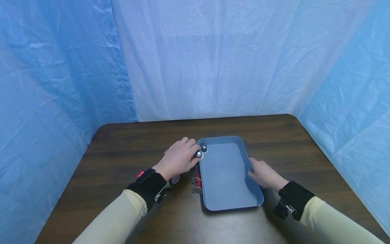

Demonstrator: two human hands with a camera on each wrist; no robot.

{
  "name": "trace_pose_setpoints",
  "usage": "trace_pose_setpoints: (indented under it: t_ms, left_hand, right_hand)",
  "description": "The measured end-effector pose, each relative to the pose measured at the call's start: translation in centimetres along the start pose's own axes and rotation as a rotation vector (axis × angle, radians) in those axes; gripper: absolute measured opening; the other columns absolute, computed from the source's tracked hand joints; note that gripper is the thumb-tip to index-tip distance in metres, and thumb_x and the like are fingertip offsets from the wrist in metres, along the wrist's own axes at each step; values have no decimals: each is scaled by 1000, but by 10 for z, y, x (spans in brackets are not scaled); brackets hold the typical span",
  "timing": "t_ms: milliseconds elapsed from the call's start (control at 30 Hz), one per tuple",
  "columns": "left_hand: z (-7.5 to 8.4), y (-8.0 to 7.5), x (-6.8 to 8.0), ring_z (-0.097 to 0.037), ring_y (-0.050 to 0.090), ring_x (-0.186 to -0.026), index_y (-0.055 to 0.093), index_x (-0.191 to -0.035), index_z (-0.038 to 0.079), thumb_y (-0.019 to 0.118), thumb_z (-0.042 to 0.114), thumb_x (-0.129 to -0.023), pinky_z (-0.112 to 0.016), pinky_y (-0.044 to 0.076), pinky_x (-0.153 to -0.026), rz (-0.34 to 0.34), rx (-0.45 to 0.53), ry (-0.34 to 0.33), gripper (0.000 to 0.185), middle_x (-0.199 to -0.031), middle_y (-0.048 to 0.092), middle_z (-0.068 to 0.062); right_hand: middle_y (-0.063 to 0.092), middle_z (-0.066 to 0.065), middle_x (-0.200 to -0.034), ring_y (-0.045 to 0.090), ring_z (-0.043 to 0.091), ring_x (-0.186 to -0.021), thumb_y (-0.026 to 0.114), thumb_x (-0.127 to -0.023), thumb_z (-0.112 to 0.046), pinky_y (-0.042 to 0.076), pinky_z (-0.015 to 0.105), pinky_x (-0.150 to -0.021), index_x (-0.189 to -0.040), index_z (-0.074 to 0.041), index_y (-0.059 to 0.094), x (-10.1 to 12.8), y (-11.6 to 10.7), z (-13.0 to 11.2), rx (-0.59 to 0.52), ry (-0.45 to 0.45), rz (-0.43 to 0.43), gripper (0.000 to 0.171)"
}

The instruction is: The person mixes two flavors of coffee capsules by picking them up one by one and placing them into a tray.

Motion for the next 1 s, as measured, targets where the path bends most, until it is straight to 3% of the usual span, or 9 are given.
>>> trace_pose_setpoints:
  t_ms: [167,333,633,767,1000]
  left_hand:
    - [3,2,-14,-17,49,-88,70,-112,12,74,26,-94,-29,46,-77,15,31,-20,23,-98,61,1]
    - [5,9,-26,-16,49,-93,70,-117,14,71,29,-96,-30,47,-82,-45,22,-70,25,-103,62,2]
    - [2,23,-38,-18,49,-98,70,-120,15,70,30,-98,-31,48,-86,-65,15,-109,27,-108,62,1]
    - [2,29,-42,-19,49,-98,71,-121,14,70,30,-98,-33,48,-87,-73,11,-117,28,-108,62,0]
    - [3,37,-49,-20,50,-101,70,-125,15,69,33,-99,-33,48,-89,-105,-12,-131,32,-112,63,0]
  right_hand:
    - [63,27,-110,63,18,-68,51,-101,-6,52,33,-55,-147,15,31,0,-2,0,7,-2,1,54]
    - [61,31,-121,66,21,-78,52,-102,-7,55,33,-59,-148,14,32,2,-2,-1,2,6,-3,54]
    - [64,26,-111,64,17,-69,52,-102,-6,52,33,-56,-147,15,32,3,-2,-3,-10,-7,-11,54]
    - [64,27,-115,65,18,-74,53,-102,-6,53,33,-58,-146,15,34,3,-3,-4,-12,-13,-4,53]
    - [63,26,-112,63,17,-66,52,-102,-6,52,34,-53,-147,14,32,3,-2,-2,-26,-6,-9,53]
Point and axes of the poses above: each hand's wrist, its own x-axis away from the middle knuckle, its own y-axis out of the palm, z = x × y, the point moved 3 cm from there along -x, towards the middle knuckle
